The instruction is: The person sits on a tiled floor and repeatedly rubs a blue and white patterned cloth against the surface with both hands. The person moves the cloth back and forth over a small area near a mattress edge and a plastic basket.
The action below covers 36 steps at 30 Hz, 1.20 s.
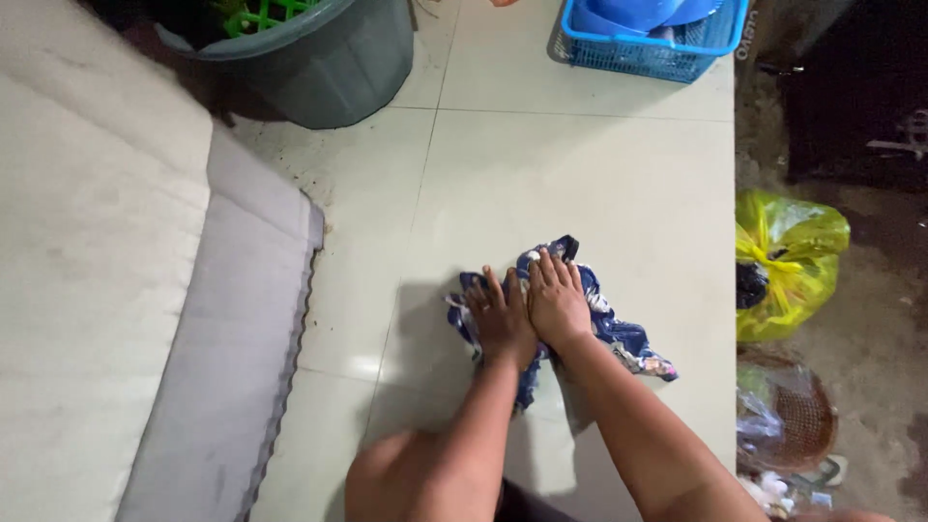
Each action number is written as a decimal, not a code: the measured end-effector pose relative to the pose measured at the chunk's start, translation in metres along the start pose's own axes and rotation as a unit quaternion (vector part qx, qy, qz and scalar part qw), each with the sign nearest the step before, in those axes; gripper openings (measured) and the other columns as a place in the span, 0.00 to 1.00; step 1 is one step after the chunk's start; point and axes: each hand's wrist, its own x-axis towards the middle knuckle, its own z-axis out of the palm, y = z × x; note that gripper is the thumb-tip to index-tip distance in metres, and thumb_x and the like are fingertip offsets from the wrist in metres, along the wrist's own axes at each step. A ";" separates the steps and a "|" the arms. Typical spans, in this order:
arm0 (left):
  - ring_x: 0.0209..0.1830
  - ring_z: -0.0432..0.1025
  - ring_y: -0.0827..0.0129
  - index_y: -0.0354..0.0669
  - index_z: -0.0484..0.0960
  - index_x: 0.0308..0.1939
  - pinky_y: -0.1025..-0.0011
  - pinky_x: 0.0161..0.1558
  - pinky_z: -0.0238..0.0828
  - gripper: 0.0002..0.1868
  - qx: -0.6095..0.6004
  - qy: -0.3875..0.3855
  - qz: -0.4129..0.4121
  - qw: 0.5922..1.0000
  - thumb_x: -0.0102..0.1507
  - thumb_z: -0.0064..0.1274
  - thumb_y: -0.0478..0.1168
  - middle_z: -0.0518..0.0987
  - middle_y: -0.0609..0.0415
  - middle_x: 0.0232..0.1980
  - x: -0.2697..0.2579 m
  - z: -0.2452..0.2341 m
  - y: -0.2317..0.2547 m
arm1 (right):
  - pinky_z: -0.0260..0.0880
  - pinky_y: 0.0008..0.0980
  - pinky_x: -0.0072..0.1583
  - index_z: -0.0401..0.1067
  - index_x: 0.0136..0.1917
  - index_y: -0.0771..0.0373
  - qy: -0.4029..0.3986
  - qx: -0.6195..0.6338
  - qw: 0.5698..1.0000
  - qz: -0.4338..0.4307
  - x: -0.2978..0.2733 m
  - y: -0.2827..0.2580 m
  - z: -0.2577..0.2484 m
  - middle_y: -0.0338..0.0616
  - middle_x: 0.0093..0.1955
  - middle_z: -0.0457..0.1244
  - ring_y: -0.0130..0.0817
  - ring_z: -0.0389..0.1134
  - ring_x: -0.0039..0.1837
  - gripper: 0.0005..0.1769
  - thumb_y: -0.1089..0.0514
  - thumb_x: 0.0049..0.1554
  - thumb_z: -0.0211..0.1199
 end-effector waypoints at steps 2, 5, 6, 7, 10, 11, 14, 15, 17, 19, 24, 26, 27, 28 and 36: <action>0.69 0.60 0.23 0.38 0.67 0.72 0.32 0.65 0.53 0.29 0.035 0.154 0.094 0.983 0.66 0.46 0.39 0.57 0.23 0.75 0.028 0.006 -0.010 | 0.44 0.50 0.80 0.65 0.74 0.59 0.028 0.010 0.999 0.025 0.025 0.000 0.007 0.49 0.80 0.55 0.47 0.53 0.80 0.29 0.45 0.65 0.44; 0.69 0.61 0.27 0.39 0.68 0.71 0.33 0.65 0.56 0.30 0.051 0.159 0.125 0.978 0.64 0.46 0.42 0.61 0.25 0.74 0.070 0.004 -0.019 | 0.47 0.51 0.79 0.66 0.73 0.61 0.052 0.013 0.998 0.026 0.065 0.003 0.010 0.52 0.79 0.56 0.48 0.53 0.80 0.28 0.46 0.66 0.46; 0.69 0.61 0.27 0.39 0.68 0.71 0.33 0.65 0.56 0.30 0.050 0.156 0.125 0.979 0.64 0.46 0.42 0.61 0.25 0.74 0.084 0.005 -0.021 | 0.47 0.51 0.79 0.66 0.73 0.61 0.049 0.013 0.998 0.028 0.078 0.005 0.009 0.52 0.79 0.56 0.48 0.53 0.80 0.28 0.46 0.66 0.46; 0.70 0.60 0.29 0.39 0.67 0.72 0.35 0.66 0.56 0.33 0.047 0.149 0.131 0.979 0.61 0.48 0.41 0.61 0.25 0.73 0.098 0.005 -0.023 | 0.47 0.51 0.79 0.66 0.72 0.61 0.052 0.010 0.998 0.030 0.091 0.006 0.009 0.52 0.78 0.56 0.48 0.54 0.79 0.28 0.46 0.66 0.46; 0.71 0.60 0.33 0.39 0.66 0.72 0.39 0.68 0.56 0.36 0.047 0.140 0.146 0.978 0.59 0.50 0.41 0.62 0.27 0.73 0.142 0.021 -0.034 | 0.47 0.51 0.78 0.66 0.72 0.62 0.054 0.010 0.998 0.036 0.132 0.015 0.019 0.53 0.78 0.56 0.49 0.54 0.79 0.28 0.46 0.66 0.46; 0.72 0.60 0.35 0.41 0.66 0.72 0.40 0.69 0.55 0.36 0.051 0.142 0.154 0.977 0.59 0.50 0.41 0.62 0.28 0.74 0.156 0.028 -0.038 | 0.47 0.52 0.78 0.66 0.72 0.63 0.056 0.014 0.998 0.039 0.146 0.018 0.024 0.54 0.79 0.55 0.49 0.54 0.79 0.28 0.46 0.66 0.45; 0.72 0.63 0.35 0.41 0.70 0.71 0.40 0.70 0.55 0.31 0.035 0.135 0.160 0.977 0.62 0.47 0.43 0.63 0.27 0.74 0.206 0.046 -0.049 | 0.47 0.53 0.77 0.66 0.71 0.65 0.074 0.025 0.996 0.044 0.188 0.024 0.030 0.57 0.77 0.56 0.52 0.56 0.77 0.26 0.47 0.67 0.47; 0.72 0.63 0.35 0.41 0.70 0.71 0.40 0.70 0.55 0.31 0.034 0.132 0.159 0.978 0.62 0.47 0.43 0.63 0.27 0.74 0.223 0.056 -0.053 | 0.47 0.53 0.77 0.66 0.71 0.65 0.071 0.025 0.996 0.045 0.203 0.028 0.030 0.57 0.77 0.56 0.52 0.56 0.77 0.26 0.47 0.67 0.47; 0.72 0.66 0.41 0.46 0.73 0.69 0.41 0.69 0.61 0.26 0.069 0.181 0.174 0.965 0.66 0.47 0.42 0.64 0.31 0.74 0.258 0.073 -0.061 | 0.50 0.52 0.76 0.68 0.69 0.63 0.103 0.020 0.994 0.043 0.233 0.034 0.031 0.56 0.75 0.58 0.51 0.58 0.75 0.25 0.46 0.67 0.49; 0.71 0.66 0.41 0.46 0.74 0.68 0.41 0.69 0.61 0.24 0.041 0.183 0.170 0.967 0.68 0.47 0.43 0.65 0.32 0.74 0.286 0.078 -0.061 | 0.52 0.53 0.74 0.69 0.68 0.63 0.110 0.028 0.992 0.050 0.262 0.039 0.032 0.56 0.74 0.59 0.52 0.60 0.74 0.24 0.46 0.67 0.49; 0.75 0.63 0.40 0.47 0.73 0.70 0.39 0.72 0.58 0.25 0.009 0.136 0.150 0.979 0.68 0.46 0.46 0.62 0.32 0.76 0.355 0.083 -0.058 | 0.54 0.56 0.73 0.68 0.69 0.64 0.142 0.038 0.987 0.062 0.329 0.063 0.050 0.57 0.73 0.59 0.54 0.61 0.73 0.25 0.45 0.66 0.52; 0.77 0.55 0.35 0.47 0.65 0.74 0.40 0.73 0.49 0.29 0.050 0.045 0.159 0.985 0.68 0.34 0.45 0.54 0.27 0.78 0.378 0.085 -0.061 | 0.46 0.56 0.74 0.63 0.73 0.66 0.079 0.061 0.993 0.060 0.353 0.072 0.049 0.61 0.78 0.53 0.58 0.54 0.75 0.29 0.45 0.68 0.43; 0.77 0.55 0.35 0.47 0.65 0.74 0.40 0.73 0.49 0.29 0.050 0.045 0.158 0.985 0.68 0.34 0.45 0.54 0.27 0.78 0.380 0.077 -0.058 | 0.46 0.56 0.74 0.63 0.73 0.66 0.078 0.061 0.993 0.060 0.353 0.070 0.044 0.61 0.78 0.53 0.58 0.54 0.75 0.29 0.45 0.68 0.43; 0.80 0.50 0.38 0.47 0.64 0.75 0.42 0.75 0.42 0.29 0.015 0.001 0.140 0.990 0.71 0.30 0.48 0.51 0.30 0.80 0.381 0.068 -0.054 | 0.45 0.55 0.75 0.62 0.73 0.68 0.069 0.076 0.993 0.063 0.352 0.068 0.037 0.62 0.78 0.53 0.58 0.53 0.77 0.29 0.48 0.67 0.41; 0.75 0.62 0.41 0.52 0.75 0.68 0.42 0.75 0.55 0.22 0.000 0.180 0.165 0.970 0.69 0.50 0.42 0.62 0.39 0.77 0.329 0.070 -0.049 | 0.53 0.53 0.73 0.68 0.68 0.65 0.175 0.038 0.982 0.062 0.302 0.059 0.043 0.57 0.71 0.60 0.55 0.62 0.72 0.26 0.47 0.63 0.51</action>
